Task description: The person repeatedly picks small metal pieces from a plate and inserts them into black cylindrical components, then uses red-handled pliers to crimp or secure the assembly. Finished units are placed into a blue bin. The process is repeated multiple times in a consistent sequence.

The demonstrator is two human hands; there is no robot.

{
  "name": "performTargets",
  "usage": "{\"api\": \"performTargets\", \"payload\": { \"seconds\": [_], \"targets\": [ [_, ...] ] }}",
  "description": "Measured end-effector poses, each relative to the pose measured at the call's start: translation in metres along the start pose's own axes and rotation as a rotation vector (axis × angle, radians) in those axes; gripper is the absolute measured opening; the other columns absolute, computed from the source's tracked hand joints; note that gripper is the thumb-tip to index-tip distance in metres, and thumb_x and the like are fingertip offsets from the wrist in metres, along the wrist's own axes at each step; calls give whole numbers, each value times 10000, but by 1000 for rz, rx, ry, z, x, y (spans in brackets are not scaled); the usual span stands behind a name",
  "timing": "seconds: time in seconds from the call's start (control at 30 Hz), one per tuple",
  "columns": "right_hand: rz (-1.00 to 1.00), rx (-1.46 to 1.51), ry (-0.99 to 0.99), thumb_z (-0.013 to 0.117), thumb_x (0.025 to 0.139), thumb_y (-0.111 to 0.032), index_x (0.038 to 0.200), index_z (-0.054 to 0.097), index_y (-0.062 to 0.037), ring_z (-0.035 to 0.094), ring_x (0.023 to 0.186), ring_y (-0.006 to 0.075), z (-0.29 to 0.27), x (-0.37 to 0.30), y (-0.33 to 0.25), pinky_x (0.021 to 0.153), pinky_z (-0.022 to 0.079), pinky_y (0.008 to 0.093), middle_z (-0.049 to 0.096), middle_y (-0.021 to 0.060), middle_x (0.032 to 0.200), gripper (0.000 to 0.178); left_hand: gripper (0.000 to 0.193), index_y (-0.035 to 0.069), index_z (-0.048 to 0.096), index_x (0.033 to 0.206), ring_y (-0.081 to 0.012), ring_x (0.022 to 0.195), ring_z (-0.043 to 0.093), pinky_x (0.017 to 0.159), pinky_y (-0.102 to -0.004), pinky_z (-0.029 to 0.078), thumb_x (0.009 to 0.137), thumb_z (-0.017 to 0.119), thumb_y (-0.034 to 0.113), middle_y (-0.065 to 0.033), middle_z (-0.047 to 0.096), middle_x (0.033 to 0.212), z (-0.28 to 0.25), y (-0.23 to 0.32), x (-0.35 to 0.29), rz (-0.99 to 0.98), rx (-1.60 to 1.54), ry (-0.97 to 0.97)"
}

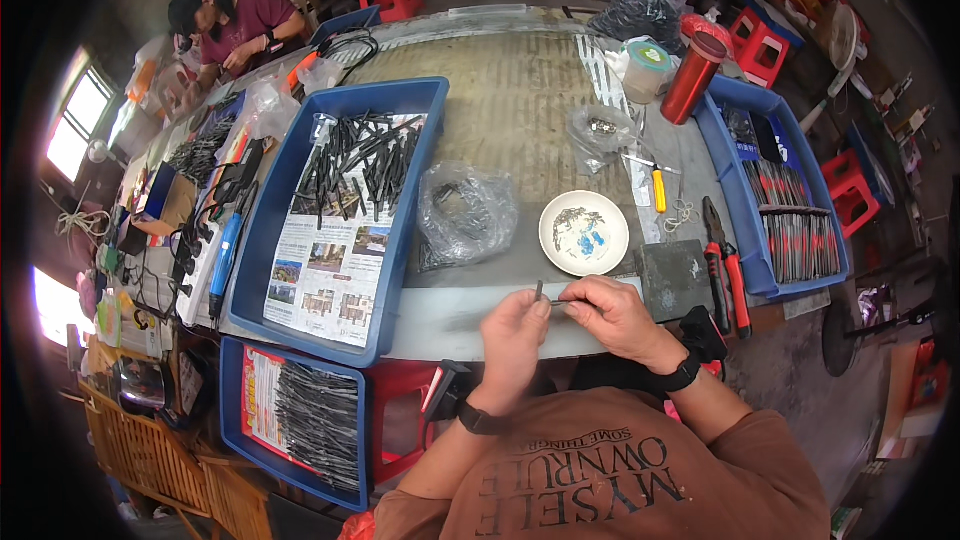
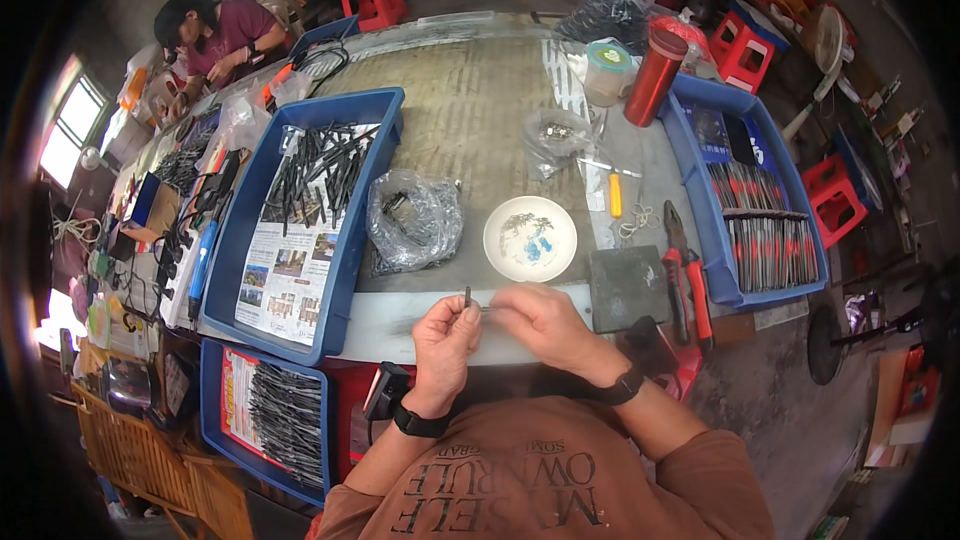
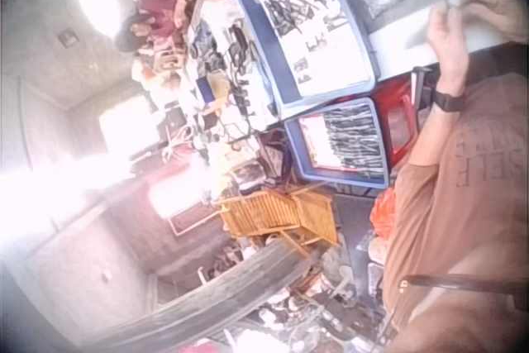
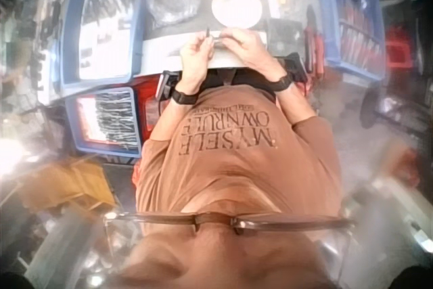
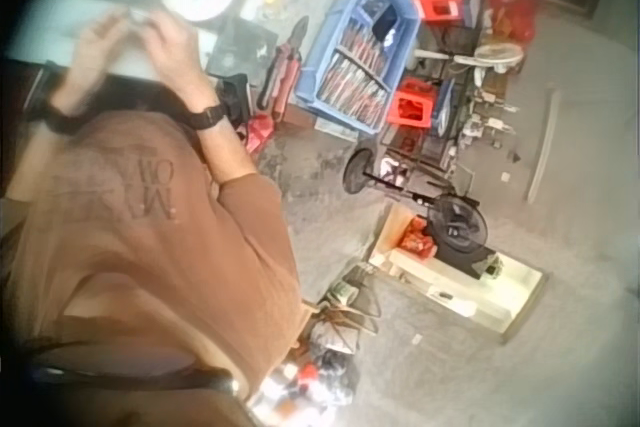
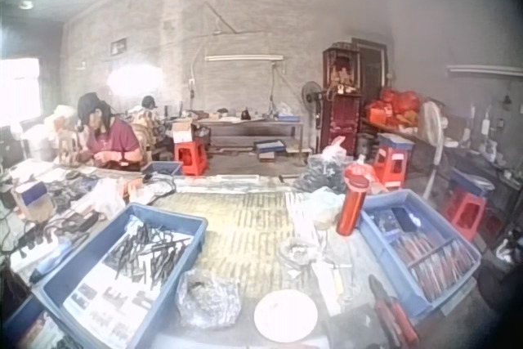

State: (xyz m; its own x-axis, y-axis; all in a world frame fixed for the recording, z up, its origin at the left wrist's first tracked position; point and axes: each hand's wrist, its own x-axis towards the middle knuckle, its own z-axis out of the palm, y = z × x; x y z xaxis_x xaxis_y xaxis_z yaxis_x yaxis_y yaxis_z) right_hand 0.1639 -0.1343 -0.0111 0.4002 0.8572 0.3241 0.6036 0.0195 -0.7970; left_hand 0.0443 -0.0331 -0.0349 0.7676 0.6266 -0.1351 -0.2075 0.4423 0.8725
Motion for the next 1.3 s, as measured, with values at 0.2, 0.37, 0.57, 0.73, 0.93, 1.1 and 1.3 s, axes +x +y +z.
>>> {"api": "performTargets", "payload": {
  "seconds": [0.2, 0.37, 0.57, 0.73, 0.93, 1.1, 1.3],
  "targets": [
    [83, 23, 29, 588, 835, -130, 840, 588, 10, 585, 665, 206, 2, -2, 1, 596, 453, 295, 599, 106, 725, 141, 67, 15, 546, 896, -14, 524, 362, 460, -160, 279, 864, 566, 70, 49, 483, 670, 0, -2, -2, 23, 94, -6],
    [29, 26, 118, 586, 837, -119, 822, 591, 14, 580, 641, 196, 5, -3, 3, 581, 450, 280, 600, 101, 720, 134, 90, -3, 567, 907, -21, 563, 397, 488, -166, 320, 870, 561, 79, 35, 505, 687, -1, -3, -3, -5, 42, -54],
    [87, 80, 171, 590, 831, -97, 806, 595, 14, 562, 619, 149, -4, -2, 1, 556, 435, 250, 591, 85, 691, 114, 117, -14, 575, 926, -23, 564, 397, 489, -166, 319, 868, 568, 87, 36, 496, 679, -3, -3, -5, -33, 91, -87],
    [46, 55, 176, 604, 817, -105, 792, 592, 14, 534, 584, 124, -19, 8, -6, 527, 415, 246, 574, 68, 660, 122, 101, -15, 592, 919, -12, 539, 369, 467, -164, 271, 858, 575, 64, 51, 489, 680, -4, -3, -8, 5, 177, -133],
    [94, 3, 71, 582, 805, -101, 786, 599, -2, 571, 600, 267, -23, 10, -14, 534, 433, 321, 580, 135, 681, 102, 123, -21, 618, 917, -38, 580, 414, 500, -190, 334, 846, 589, 75, 14, 499, 723, -7, -5, -8, 61, 288, -147],
    [40, 2, 92, 610, 806, -107, 763, 588, 6, 511, 523, 150, -22, 12, -12, 489, 394, 267, 548, 80, 606, 123, 111, -29, 624, 924, -20, 573, 396, 489, -165, 310, 835, 590, 28, 27, 491, 747, -6, -5, -7, 164, 382, -160],
    [23, -34, 17, 582, 797, -101, 765, 599, -3, 573, 615, 284, -26, 12, -12, 548, 438, 344, 576, 133, 674, 105, 129, -34, 613, 901, -142, 667, 509, 608, -248, 408, 822, 601, 66, -72, 555, 732, -6, -1, -8, 136, 431, -163]
  ]
}}
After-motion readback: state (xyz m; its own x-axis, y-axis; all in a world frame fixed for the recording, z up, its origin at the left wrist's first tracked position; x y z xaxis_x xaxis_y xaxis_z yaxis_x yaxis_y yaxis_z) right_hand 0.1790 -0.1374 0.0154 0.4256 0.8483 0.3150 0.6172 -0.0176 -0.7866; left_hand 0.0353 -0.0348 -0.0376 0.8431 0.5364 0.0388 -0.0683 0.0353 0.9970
